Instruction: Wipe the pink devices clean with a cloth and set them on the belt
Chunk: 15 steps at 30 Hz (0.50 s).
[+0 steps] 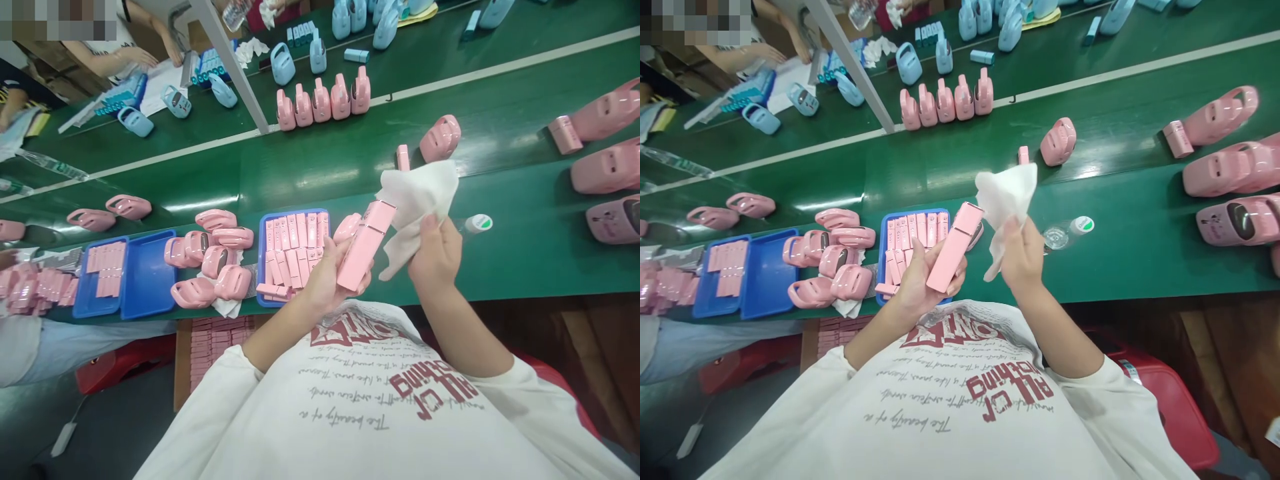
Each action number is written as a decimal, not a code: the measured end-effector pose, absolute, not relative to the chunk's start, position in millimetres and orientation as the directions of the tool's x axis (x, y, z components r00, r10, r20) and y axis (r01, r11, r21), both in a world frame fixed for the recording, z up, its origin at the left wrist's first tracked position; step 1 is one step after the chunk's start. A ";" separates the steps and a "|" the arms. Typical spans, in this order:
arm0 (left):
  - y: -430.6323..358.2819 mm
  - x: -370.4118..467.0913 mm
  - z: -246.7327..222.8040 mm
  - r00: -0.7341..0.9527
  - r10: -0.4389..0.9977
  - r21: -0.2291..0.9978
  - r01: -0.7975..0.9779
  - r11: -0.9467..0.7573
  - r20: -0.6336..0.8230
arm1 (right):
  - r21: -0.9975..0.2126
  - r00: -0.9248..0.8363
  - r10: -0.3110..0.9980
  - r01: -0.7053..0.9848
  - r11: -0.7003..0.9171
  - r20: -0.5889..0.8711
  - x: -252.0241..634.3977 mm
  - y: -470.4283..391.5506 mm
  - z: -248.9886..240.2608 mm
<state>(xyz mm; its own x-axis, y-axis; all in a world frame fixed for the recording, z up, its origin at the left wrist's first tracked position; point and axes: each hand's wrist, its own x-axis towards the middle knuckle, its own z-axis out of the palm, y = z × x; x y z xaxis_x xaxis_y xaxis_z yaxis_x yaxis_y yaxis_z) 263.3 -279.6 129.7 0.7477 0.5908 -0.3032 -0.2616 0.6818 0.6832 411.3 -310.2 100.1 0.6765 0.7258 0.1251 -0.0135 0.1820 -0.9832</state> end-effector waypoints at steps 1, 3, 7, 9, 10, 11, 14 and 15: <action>-279.7 264.0 127.6 0.735 0.597 0.675 -0.265 0.688 -0.321 | -0.964 0.590 0.762 0.163 0.211 0.267 407.2 -315.7 100.0; -278.7 265.4 122.5 0.698 0.608 0.645 -0.272 0.714 -0.379 | -0.795 0.256 0.797 0.457 0.398 0.547 399.6 -323.6 98.0; -272.2 263.8 116.7 0.722 0.551 0.558 -0.273 0.784 -0.420 | -0.556 -0.102 0.688 0.510 0.656 0.718 396.4 -321.4 88.4; -269.5 260.4 118.8 0.770 0.520 0.542 -0.276 0.794 -0.369 | -0.743 0.212 0.741 0.425 0.517 0.637 402.4 -311.9 83.8; -268.8 258.6 120.8 0.786 0.514 0.539 -0.283 0.793 -0.342 | -0.859 0.418 0.752 0.302 0.413 0.509 406.0 -306.3 82.3; -268.3 257.2 122.9 0.795 0.513 0.538 -0.292 0.791 -0.323 | -0.936 0.584 0.738 0.134 0.325 0.339 409.4 -300.9 81.6; -266.8 256.1 127.3 0.778 0.537 0.501 -0.339 0.797 -0.327 | -0.933 0.744 0.667 -0.268 0.241 -0.042 413.3 -292.2 83.5; -265.8 256.8 127.7 0.759 0.548 0.480 -0.356 0.801 -0.352 | -0.920 0.743 0.664 -0.310 0.240 -0.078 412.2 -292.6 85.1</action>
